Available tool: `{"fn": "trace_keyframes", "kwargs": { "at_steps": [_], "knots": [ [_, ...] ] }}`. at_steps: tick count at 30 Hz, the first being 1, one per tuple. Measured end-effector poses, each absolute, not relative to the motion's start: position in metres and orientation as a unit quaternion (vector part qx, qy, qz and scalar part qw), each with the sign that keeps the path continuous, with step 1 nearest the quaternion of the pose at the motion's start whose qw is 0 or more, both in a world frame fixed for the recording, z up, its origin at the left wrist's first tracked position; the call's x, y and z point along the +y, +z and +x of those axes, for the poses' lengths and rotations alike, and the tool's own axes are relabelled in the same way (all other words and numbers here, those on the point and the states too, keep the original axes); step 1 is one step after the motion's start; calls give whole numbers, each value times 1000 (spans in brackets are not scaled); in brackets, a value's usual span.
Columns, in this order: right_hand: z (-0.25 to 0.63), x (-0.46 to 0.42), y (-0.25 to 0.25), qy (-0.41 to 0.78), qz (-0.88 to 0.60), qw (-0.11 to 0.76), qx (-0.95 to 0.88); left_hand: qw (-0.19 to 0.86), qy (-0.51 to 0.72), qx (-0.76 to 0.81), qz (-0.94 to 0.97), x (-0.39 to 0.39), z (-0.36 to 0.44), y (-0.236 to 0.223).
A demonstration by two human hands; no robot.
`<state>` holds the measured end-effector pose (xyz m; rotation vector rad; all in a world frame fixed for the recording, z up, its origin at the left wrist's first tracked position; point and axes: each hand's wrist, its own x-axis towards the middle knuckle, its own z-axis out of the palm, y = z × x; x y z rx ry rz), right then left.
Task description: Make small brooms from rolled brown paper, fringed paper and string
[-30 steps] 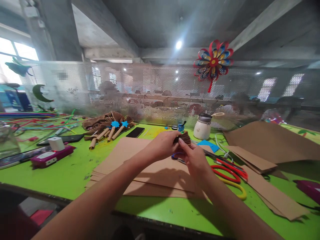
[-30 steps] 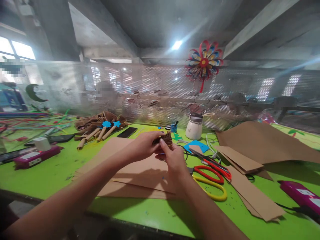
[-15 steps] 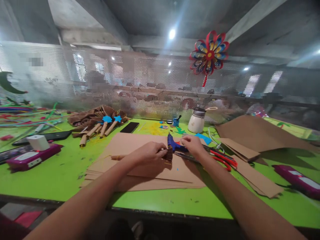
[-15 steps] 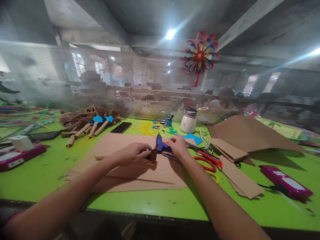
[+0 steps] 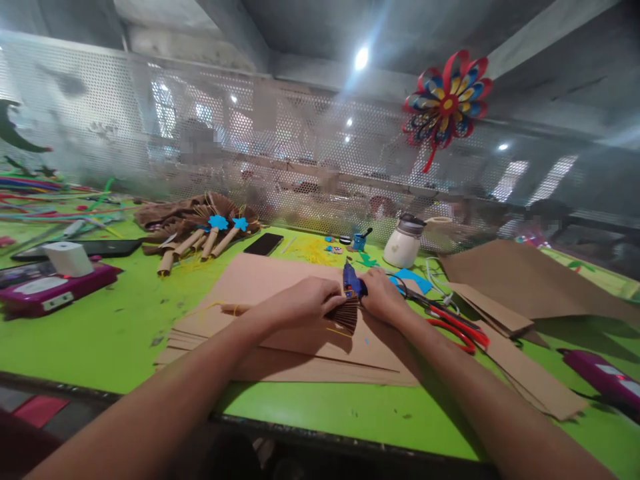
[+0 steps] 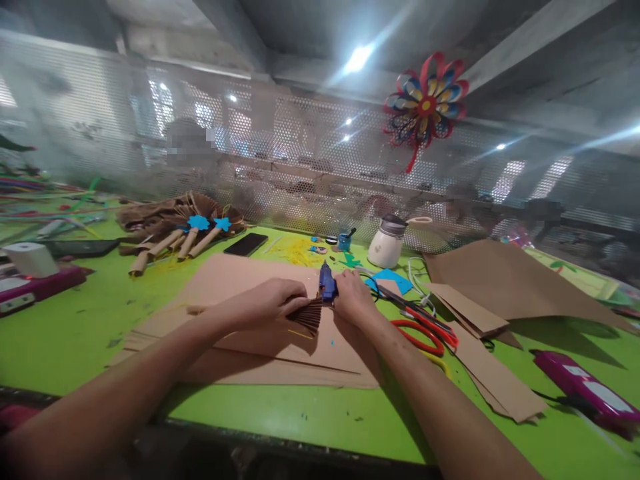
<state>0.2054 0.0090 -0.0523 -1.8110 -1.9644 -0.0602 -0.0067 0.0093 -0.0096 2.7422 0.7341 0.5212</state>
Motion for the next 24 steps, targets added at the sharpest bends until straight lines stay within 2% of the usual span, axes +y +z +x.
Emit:
{"fn": "trace_keyframes", "kwargs": {
  "at_steps": [8,11,13,15,17,19,24],
  "knots": [
    [237,9,-43,79,-641,436,-627,135,160,287,935,24,-10,-29],
    [245,2,-29,179,-599,531,-572,146,154,304,929,27,-13,-33],
    [246,-8,-17,285,-545,594,-519,155,150,313,925,26,-15,-34],
    [245,-22,-4,328,-536,573,-526,163,148,319,922,24,-15,-33],
    [245,-36,6,324,-570,485,-579,168,152,322,919,23,-14,-33],
    [245,-48,9,277,-597,406,-634,162,157,327,918,23,-14,-33],
    [245,-63,-2,163,-614,353,-687,130,151,330,923,23,-13,-34]
  ]
}}
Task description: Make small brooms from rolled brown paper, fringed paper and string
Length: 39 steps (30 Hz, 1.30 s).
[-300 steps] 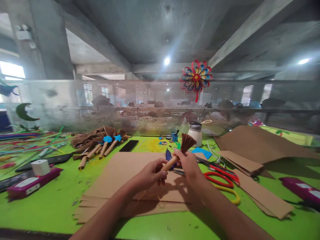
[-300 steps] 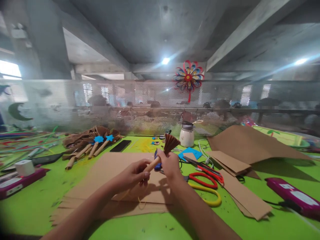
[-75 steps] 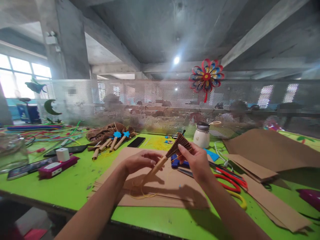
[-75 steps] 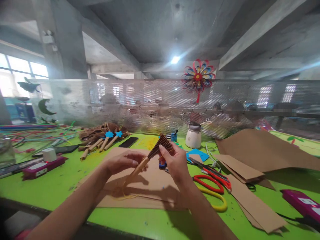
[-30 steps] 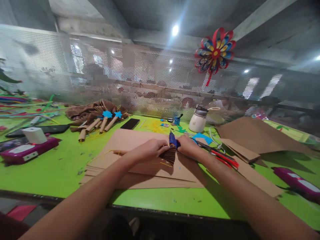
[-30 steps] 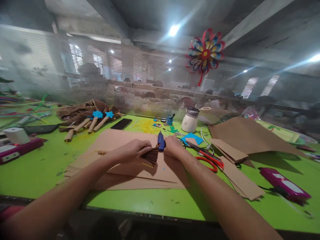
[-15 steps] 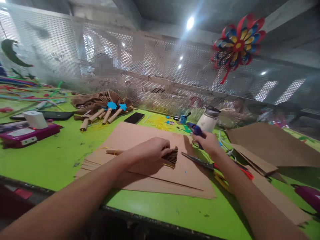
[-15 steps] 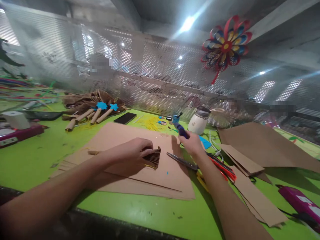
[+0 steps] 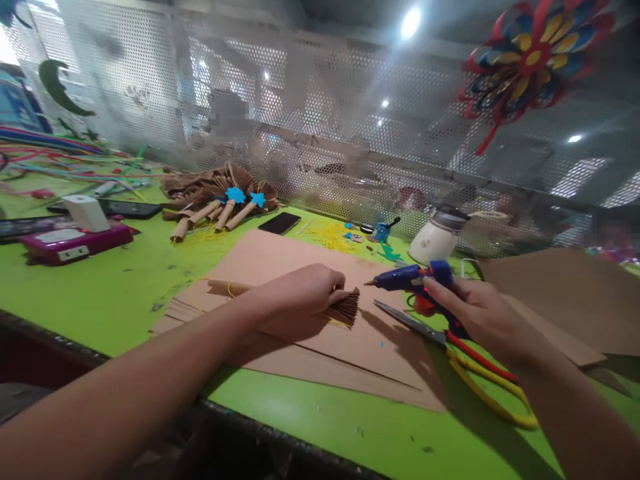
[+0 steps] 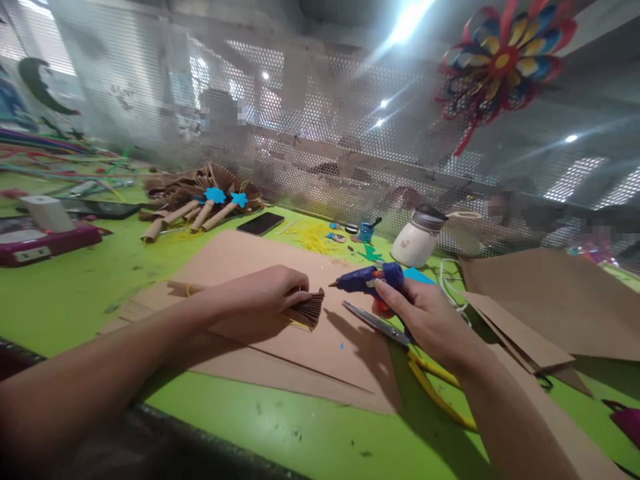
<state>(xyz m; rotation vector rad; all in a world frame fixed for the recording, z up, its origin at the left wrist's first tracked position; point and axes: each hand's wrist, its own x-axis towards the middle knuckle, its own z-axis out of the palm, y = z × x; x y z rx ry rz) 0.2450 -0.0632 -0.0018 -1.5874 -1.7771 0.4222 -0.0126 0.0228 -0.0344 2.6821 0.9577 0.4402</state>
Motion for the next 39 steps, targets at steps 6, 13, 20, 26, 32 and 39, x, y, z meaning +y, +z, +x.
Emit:
{"fn": "trace_keyframes", "kwargs": {
  "at_steps": [6,13,20,26,32,39],
  "knots": [
    [242,-70,-1,98,-588,317,-738,91,155,323,929,22,-12,-40],
    [243,-72,-1,68,-580,294,-757,35,150,321,935,15,-11,-39],
    [241,-74,-3,63,-573,288,-764,-7,142,314,939,14,-7,-36],
    [243,-73,-6,54,-589,266,-761,-24,120,319,940,10,-6,-32],
    [243,-75,-6,58,-590,263,-762,-36,130,310,941,11,-5,-33],
    [241,-76,-3,59,-608,228,-759,-43,135,303,942,10,-6,-34]
  ]
}}
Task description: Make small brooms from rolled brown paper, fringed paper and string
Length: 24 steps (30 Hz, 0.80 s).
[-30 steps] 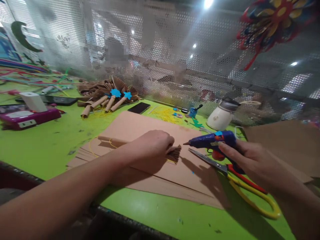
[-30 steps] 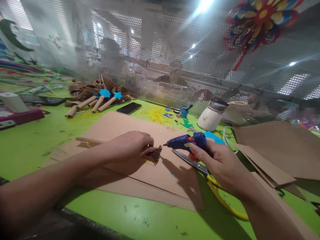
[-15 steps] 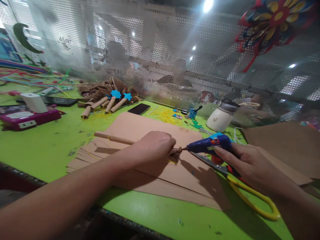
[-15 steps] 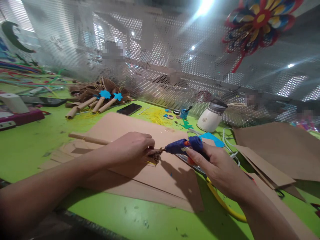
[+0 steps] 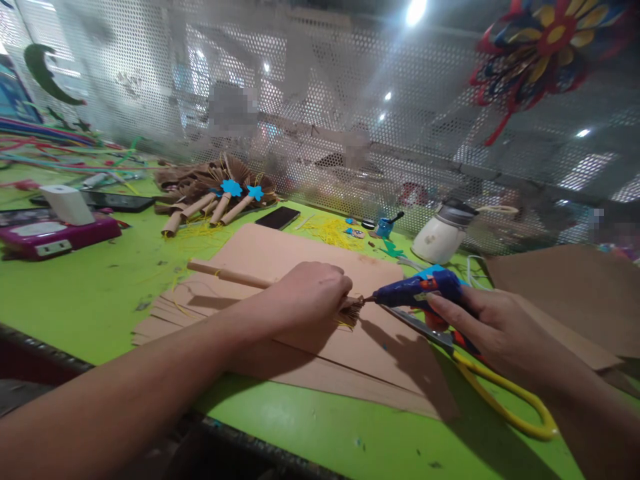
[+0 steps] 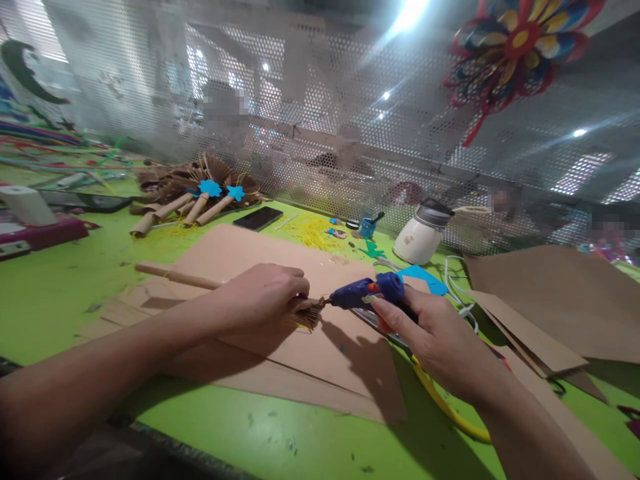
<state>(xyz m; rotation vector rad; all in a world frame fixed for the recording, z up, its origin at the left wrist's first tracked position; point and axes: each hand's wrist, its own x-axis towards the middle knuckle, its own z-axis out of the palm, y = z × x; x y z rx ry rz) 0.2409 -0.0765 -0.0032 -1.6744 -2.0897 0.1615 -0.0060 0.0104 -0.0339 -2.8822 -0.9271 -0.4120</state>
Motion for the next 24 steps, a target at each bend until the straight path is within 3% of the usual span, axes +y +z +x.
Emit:
{"fn": "trace_keyframes", "kwargs": {
  "at_steps": [24],
  "knots": [
    [239,-78,-2,48,-617,216,-755,54,-121,-309,-942,6,-5,-28]
  ]
}}
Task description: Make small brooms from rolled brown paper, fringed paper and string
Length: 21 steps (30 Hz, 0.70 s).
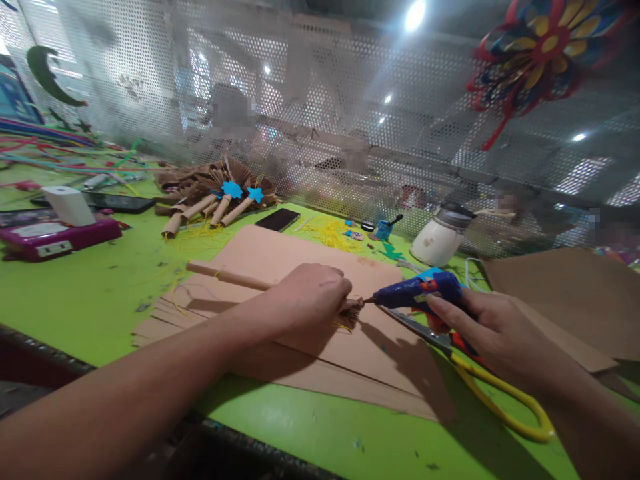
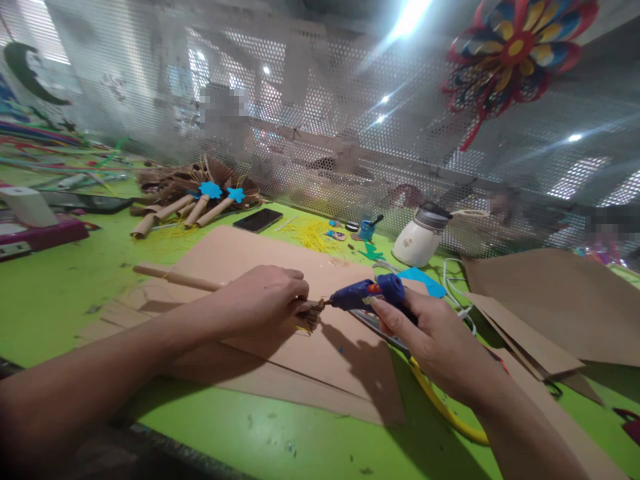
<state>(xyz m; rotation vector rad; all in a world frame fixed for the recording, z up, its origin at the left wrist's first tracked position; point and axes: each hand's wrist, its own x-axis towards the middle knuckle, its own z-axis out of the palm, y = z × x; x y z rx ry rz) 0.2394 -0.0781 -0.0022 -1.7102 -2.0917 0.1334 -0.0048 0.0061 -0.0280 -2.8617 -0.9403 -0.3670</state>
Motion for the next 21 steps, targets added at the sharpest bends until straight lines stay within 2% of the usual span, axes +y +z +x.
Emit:
{"fn": "trace_keyframes", "kwargs": {
  "at_steps": [21],
  "knots": [
    [238,-80,-1,54,-628,206,-749,54,-123,-313,-940,5,-4,-28]
  ]
}}
